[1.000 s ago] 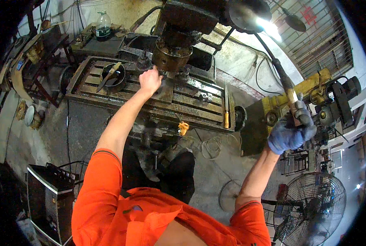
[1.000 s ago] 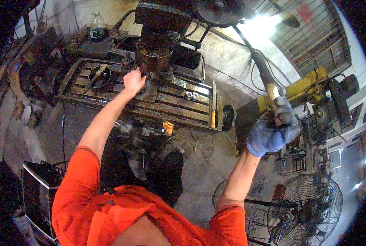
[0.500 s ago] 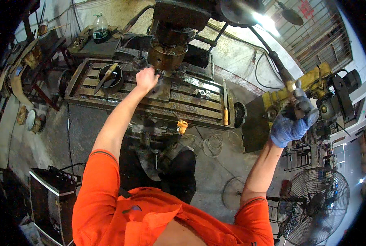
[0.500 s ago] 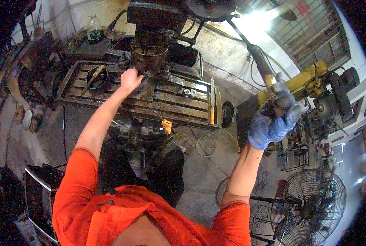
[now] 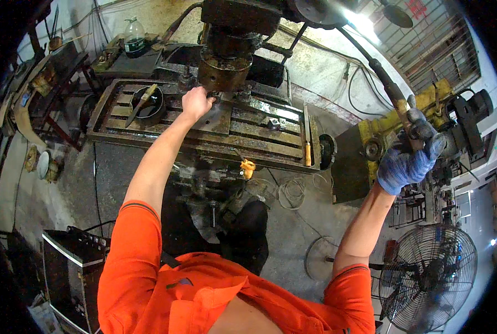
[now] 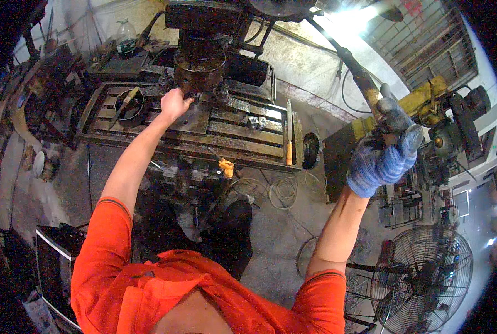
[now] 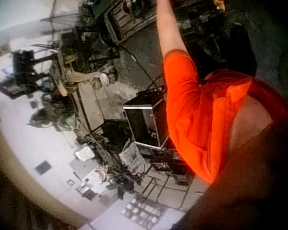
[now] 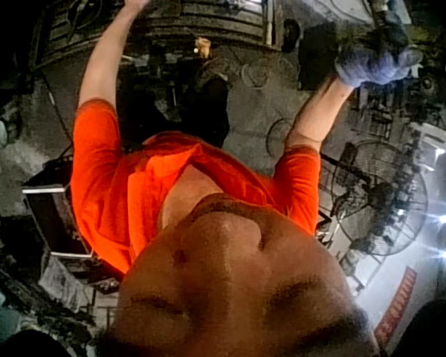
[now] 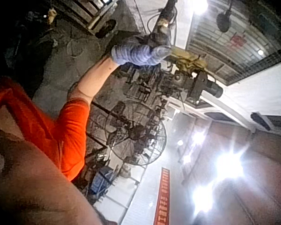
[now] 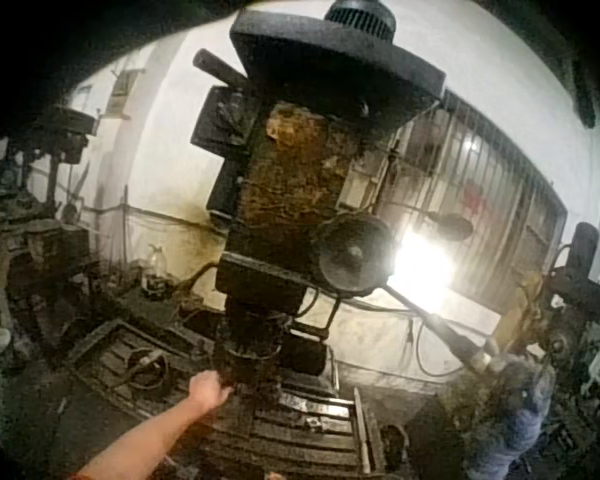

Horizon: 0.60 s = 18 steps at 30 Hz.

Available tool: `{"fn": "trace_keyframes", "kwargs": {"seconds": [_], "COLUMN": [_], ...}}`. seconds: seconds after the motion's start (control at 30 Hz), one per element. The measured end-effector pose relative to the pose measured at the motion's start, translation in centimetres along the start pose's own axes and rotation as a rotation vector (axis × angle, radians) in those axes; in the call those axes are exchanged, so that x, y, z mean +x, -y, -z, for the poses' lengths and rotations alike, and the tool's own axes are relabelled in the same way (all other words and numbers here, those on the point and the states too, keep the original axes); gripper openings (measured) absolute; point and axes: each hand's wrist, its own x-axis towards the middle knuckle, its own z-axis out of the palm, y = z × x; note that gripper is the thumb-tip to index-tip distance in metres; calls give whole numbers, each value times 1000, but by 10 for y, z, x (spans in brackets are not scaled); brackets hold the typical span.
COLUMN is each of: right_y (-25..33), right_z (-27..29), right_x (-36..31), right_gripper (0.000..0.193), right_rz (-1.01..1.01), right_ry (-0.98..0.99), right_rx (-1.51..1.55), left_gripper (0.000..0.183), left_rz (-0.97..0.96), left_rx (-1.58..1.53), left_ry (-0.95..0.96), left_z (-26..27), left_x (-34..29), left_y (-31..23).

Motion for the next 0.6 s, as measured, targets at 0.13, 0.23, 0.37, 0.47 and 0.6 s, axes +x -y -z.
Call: {"fn": "trace_keyframes", "kwargs": {"seconds": [0.13, 0.23, 0.37, 0.47, 0.6], "right_y": [2, -1, -9, -2, -10], "right_z": [-6, -10, -9, -14, -5], "right_x": [16, 5, -36, -17, -27], "right_gripper": [33, 30, 34, 36, 37], "right_rz": [45, 262, 12, 62, 49], "right_ry": [4, 12, -133, -39, -13], "right_rx": [-62, -453, 40, -33, 98], "left_gripper": [32, 31, 30, 29, 30], "left_rz": [-37, -24, 4, -16, -15], "left_rx": [-14, -25, 11, 12, 13], "left_ry": [-111, -104, -36, -43, -21], "left_z": [-12, -5, -5, -2, 4], "left_x": [3, -2, 2, -1, -4], "left_y": [16, 4, 3, 1, -6]}}
